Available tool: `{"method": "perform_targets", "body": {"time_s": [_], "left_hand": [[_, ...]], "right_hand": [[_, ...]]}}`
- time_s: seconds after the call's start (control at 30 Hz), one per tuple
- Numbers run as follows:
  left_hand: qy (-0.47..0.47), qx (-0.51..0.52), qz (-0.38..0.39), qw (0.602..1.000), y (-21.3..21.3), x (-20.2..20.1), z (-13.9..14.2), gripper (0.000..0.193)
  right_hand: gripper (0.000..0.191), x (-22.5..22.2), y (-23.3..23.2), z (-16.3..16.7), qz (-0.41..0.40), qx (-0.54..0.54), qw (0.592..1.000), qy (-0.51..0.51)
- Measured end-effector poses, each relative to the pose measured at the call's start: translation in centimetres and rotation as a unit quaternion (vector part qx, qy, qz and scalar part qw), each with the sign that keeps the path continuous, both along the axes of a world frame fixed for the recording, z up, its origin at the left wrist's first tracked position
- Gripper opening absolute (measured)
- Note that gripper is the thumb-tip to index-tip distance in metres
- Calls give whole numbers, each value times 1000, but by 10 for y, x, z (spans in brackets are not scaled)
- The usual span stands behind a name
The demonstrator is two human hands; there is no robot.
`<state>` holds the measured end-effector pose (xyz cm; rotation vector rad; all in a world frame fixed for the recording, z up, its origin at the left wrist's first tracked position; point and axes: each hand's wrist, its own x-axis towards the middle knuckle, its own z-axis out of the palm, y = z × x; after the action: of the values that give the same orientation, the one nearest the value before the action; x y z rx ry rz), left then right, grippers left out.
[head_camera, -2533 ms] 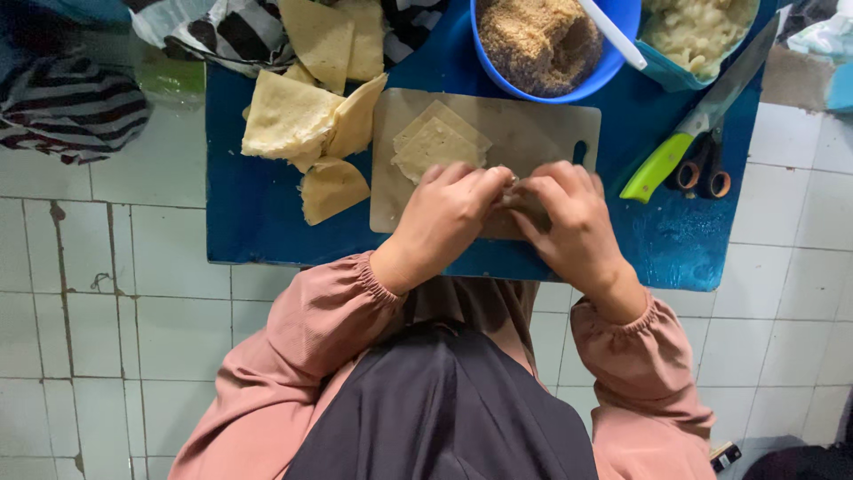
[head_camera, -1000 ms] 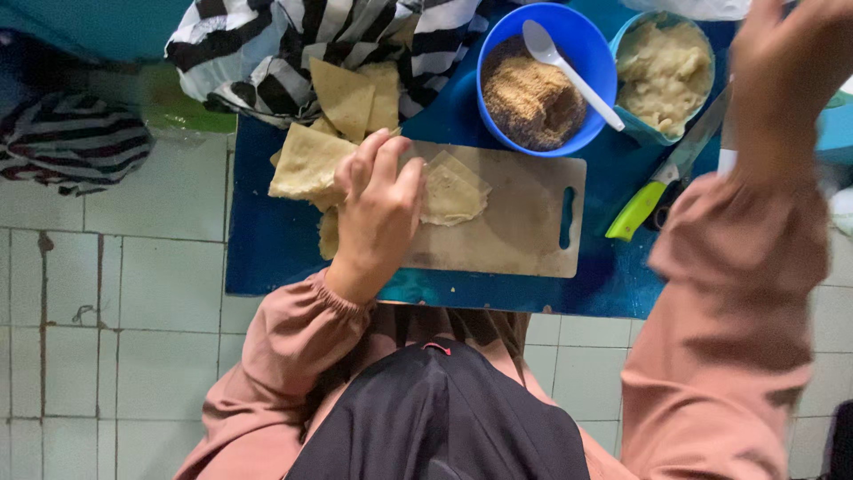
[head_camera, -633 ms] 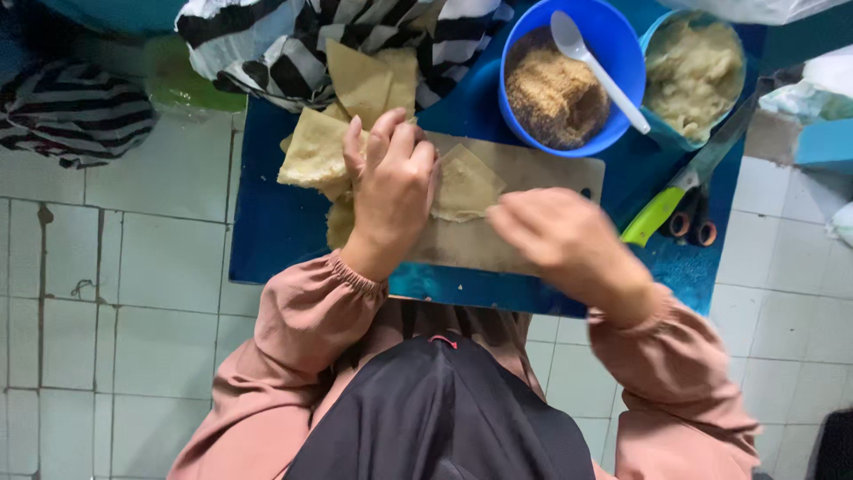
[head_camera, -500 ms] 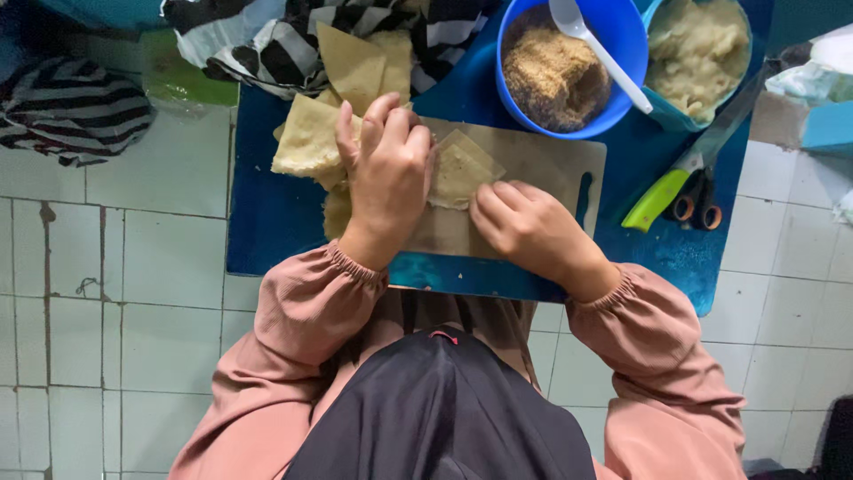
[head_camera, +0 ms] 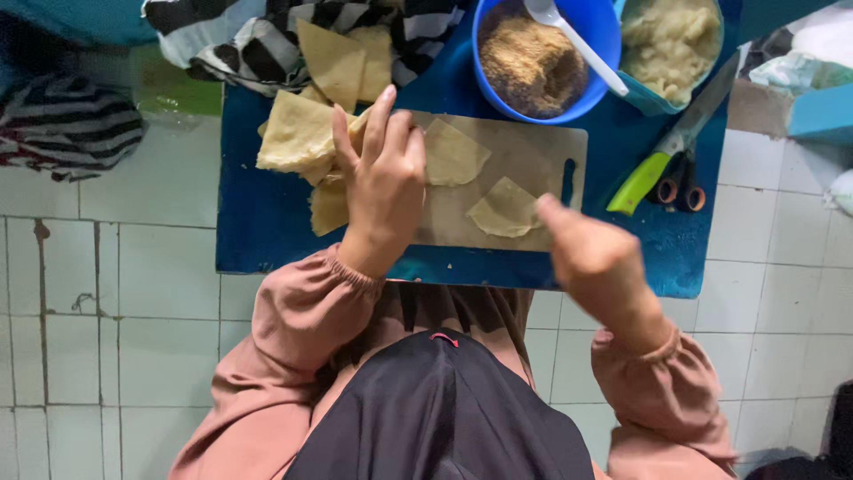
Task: The person sits on the floor at a low table and stacks thin square crackers on a cutting board, folding and layering them one at a time. They occasionally use a spoon to scoop brown powder from a blue bowl and sprinkle it over the crackers before adding more layers.
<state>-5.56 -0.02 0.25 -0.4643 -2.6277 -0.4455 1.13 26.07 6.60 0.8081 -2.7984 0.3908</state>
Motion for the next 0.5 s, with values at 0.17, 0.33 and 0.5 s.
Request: {"method": "perform_targets", "body": {"time_s": [0.17,0.33,0.5], "left_hand": [[-53,57,-62,995,35,40,6,17],[-97,86,-73,989,62,51,-3,21],[-154,113,-104,976,64,48,-8,18]], "right_hand": [[16,-60,25,-16,-128,-137,976,110],[23,-129,45,-43,-181,-436,871,-136],[3,-115,66,-24,-190,-460,860,-111]]}}
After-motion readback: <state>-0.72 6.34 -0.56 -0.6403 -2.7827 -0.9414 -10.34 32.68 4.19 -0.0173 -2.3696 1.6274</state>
